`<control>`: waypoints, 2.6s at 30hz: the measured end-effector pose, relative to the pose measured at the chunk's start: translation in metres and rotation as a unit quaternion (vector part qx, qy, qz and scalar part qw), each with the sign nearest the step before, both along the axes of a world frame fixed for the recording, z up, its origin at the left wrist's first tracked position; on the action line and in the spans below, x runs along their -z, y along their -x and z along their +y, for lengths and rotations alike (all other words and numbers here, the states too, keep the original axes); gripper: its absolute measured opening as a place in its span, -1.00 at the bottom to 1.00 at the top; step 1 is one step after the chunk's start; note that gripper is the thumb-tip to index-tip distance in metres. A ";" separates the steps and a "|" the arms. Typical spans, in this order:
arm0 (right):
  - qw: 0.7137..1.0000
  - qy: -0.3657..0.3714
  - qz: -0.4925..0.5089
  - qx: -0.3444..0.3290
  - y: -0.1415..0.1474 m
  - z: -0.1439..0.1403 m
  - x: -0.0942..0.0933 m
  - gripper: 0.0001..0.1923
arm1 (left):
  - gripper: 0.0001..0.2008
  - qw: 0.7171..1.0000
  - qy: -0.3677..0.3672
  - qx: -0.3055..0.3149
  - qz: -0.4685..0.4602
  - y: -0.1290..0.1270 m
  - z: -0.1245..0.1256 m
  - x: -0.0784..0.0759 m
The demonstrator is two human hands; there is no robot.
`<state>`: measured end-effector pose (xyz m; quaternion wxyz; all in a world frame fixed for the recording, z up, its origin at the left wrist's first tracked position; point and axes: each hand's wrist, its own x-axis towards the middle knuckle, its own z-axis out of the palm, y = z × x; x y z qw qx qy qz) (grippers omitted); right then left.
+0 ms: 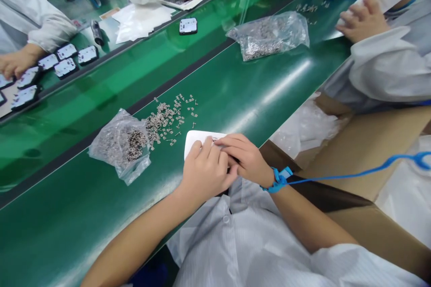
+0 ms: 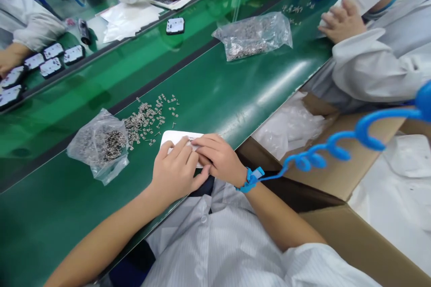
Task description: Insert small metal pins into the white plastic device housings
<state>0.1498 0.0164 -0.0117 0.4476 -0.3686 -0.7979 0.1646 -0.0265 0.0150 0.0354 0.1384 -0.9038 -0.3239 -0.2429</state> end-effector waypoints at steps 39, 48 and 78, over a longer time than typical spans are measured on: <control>0.998 -0.031 -0.052 -0.012 -0.004 -0.002 0.008 -0.62 | -0.51 0.996 -0.048 0.043 0.063 0.002 0.000 0.028; 0.998 0.024 0.041 0.029 -0.010 0.030 -0.012 -0.82 | -0.48 0.993 -0.091 0.016 0.072 0.001 -0.006 0.033; 0.974 0.225 -0.009 -0.030 0.001 0.054 -0.019 -0.73 | -0.45 0.998 -0.050 -0.011 0.045 -0.004 -0.017 0.040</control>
